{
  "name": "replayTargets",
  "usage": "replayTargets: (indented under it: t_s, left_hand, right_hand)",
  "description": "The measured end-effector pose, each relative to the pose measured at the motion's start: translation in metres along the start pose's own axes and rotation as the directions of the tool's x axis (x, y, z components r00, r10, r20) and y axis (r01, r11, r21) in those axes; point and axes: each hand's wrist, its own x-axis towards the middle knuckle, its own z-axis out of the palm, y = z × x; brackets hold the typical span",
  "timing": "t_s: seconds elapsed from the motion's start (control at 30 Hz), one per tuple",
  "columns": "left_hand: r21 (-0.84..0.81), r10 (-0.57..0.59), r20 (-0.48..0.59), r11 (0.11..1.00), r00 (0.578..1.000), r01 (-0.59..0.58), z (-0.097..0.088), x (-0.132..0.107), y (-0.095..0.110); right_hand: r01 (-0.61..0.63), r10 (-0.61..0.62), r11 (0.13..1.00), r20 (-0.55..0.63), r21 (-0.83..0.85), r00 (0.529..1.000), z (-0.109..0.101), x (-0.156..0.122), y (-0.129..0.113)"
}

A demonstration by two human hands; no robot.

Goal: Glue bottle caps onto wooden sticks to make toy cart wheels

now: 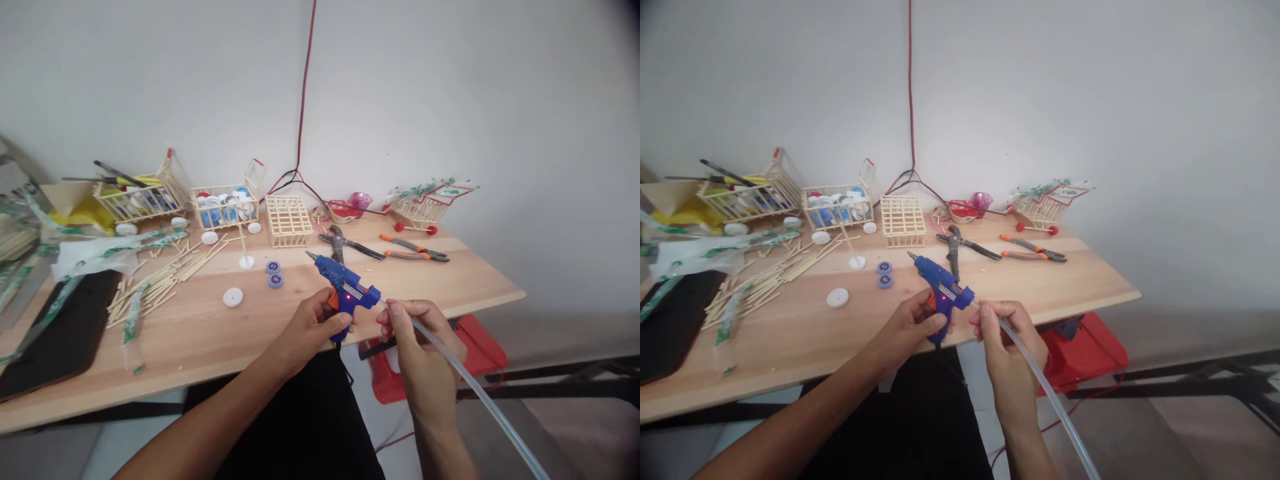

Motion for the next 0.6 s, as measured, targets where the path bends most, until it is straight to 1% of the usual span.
replayTargets:
  t_s: [0.17,0.37,0.5,0.6]
  left_hand:
    - [0.028,0.001,-0.007,1.0,1.0,0.0,0.0005,-0.0023,0.0035]
    - [0.031,0.005,0.002,1.0,1.0,-0.005,0.0,-0.0032,0.0038]
    - [0.037,-0.004,-0.01,0.999,1.0,0.004,-0.001,-0.0026,0.0025]
    - [0.037,-0.006,-0.032,0.999,0.999,0.007,-0.0002,-0.002,0.003]
  right_hand:
    - [-0.008,0.008,1.0,-0.038,0.013,0.999,0.0033,-0.0042,0.0033]
    - [-0.027,0.026,1.0,-0.045,-0.015,0.999,0.0045,-0.0053,0.0039]
    - [-0.06,0.06,0.998,0.001,0.013,0.998,0.0032,-0.0017,0.0053]
    - [-0.1,0.096,0.992,0.049,0.072,0.994,0.002,0.0022,0.0097]
